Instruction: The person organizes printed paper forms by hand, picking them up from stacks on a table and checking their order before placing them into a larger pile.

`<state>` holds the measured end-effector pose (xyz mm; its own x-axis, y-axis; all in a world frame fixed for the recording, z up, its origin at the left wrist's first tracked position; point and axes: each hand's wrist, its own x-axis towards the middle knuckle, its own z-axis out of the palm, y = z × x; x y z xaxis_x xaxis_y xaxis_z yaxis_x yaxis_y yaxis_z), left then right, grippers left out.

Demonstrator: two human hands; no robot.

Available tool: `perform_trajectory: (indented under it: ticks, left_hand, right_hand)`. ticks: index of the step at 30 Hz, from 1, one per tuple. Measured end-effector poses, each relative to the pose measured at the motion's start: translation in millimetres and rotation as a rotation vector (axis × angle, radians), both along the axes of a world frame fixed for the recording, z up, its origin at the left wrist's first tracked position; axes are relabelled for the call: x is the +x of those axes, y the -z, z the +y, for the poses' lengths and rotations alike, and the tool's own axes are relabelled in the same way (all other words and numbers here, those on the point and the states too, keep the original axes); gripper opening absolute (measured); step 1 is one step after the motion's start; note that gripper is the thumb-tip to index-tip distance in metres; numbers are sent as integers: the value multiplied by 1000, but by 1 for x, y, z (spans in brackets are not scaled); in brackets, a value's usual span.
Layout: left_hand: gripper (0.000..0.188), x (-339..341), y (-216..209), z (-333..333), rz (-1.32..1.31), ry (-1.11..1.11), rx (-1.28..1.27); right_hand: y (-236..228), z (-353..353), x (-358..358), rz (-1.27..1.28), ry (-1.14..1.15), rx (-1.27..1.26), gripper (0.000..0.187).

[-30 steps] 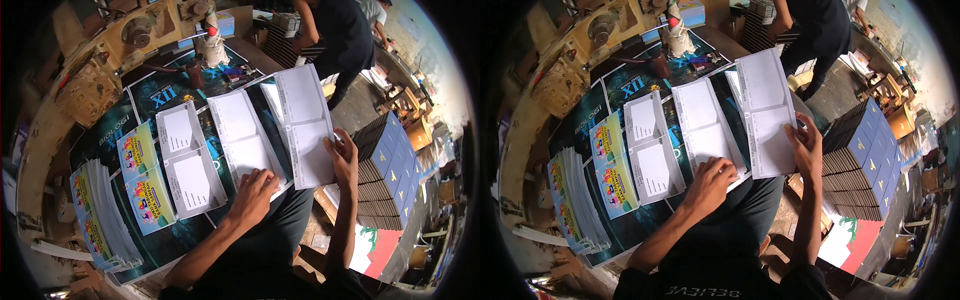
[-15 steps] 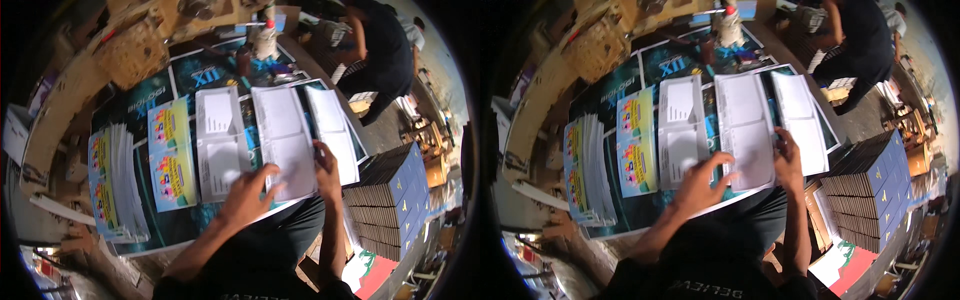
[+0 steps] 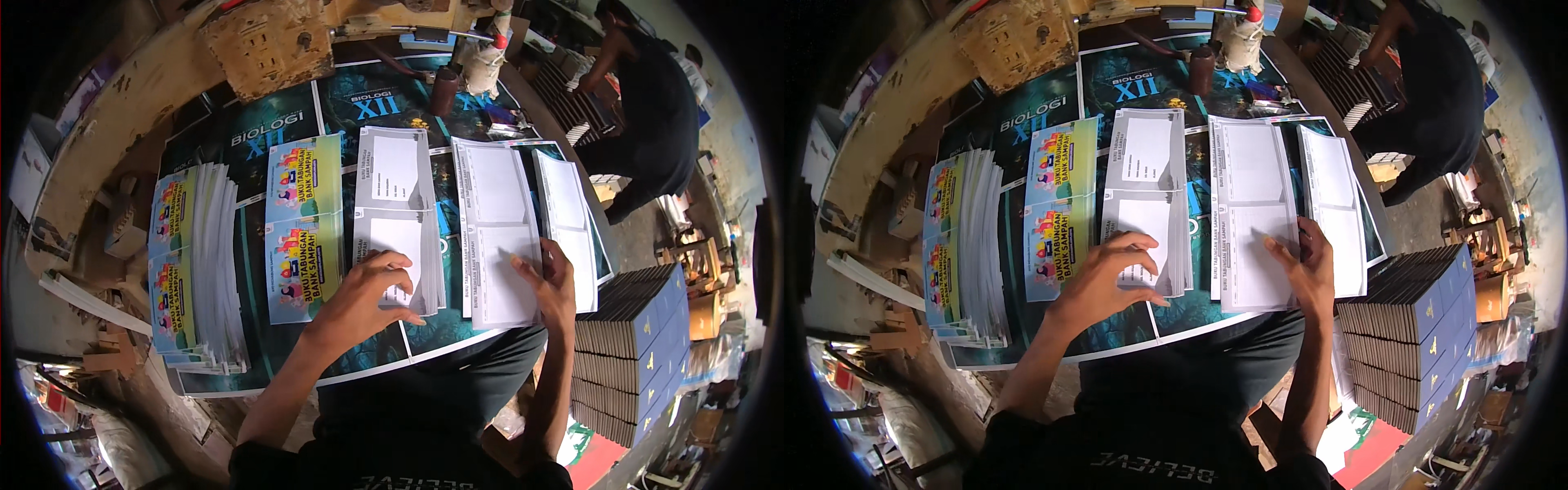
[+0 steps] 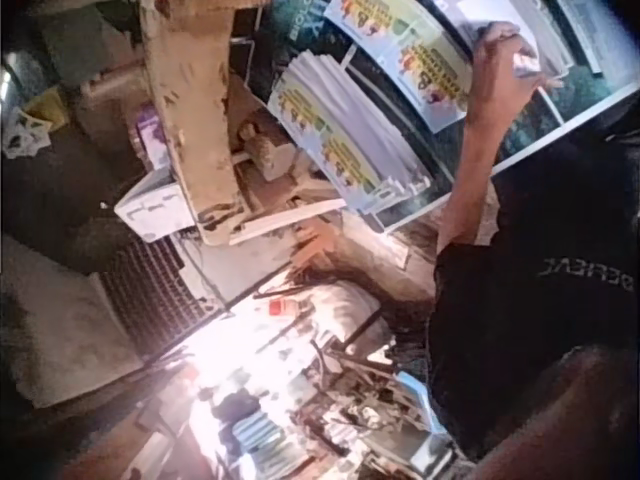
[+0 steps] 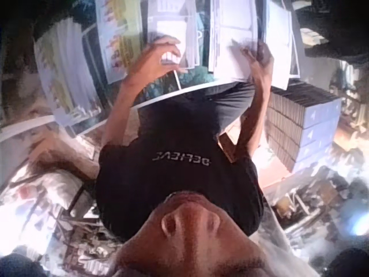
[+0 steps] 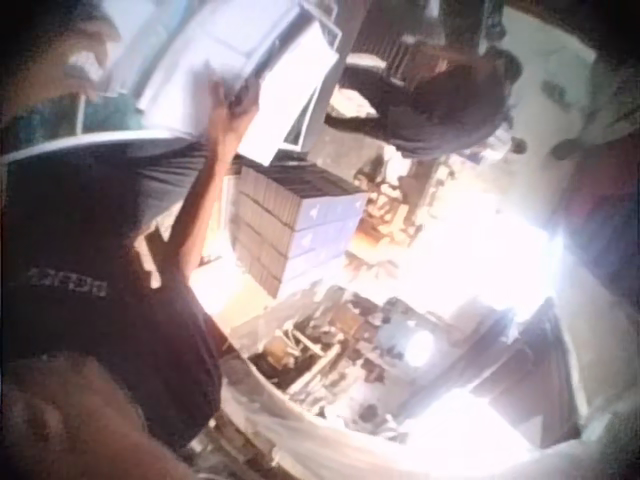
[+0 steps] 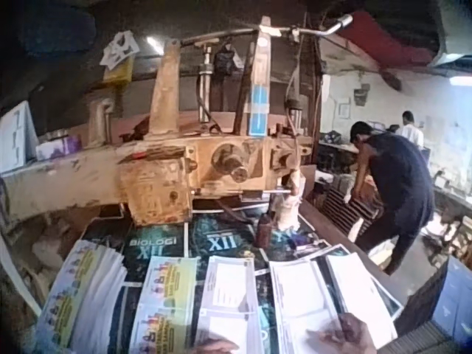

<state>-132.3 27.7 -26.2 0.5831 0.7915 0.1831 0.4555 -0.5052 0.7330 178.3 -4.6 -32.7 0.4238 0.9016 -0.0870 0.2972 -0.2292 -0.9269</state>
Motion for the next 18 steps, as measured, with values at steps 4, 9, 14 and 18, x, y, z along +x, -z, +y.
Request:
perform_trajectory:
  ticks: [4,9,14,18]
  left_hand:
    - [39,3,-6,-4,3,11,-86]
    - [33,-5,11,2,-38,31,10]
    - [18,4,0,-13,-260,-127,78]
    - [14,5,5,-30,-610,-303,-246]
  right_hand:
    - [-7,1,-3,-95,-41,-4,76]
    - [-6,3,-7,-153,-28,-31,77]
    - [0,3,3,114,-64,107,73]
    - [-7,13,-36,208,-119,198,62]
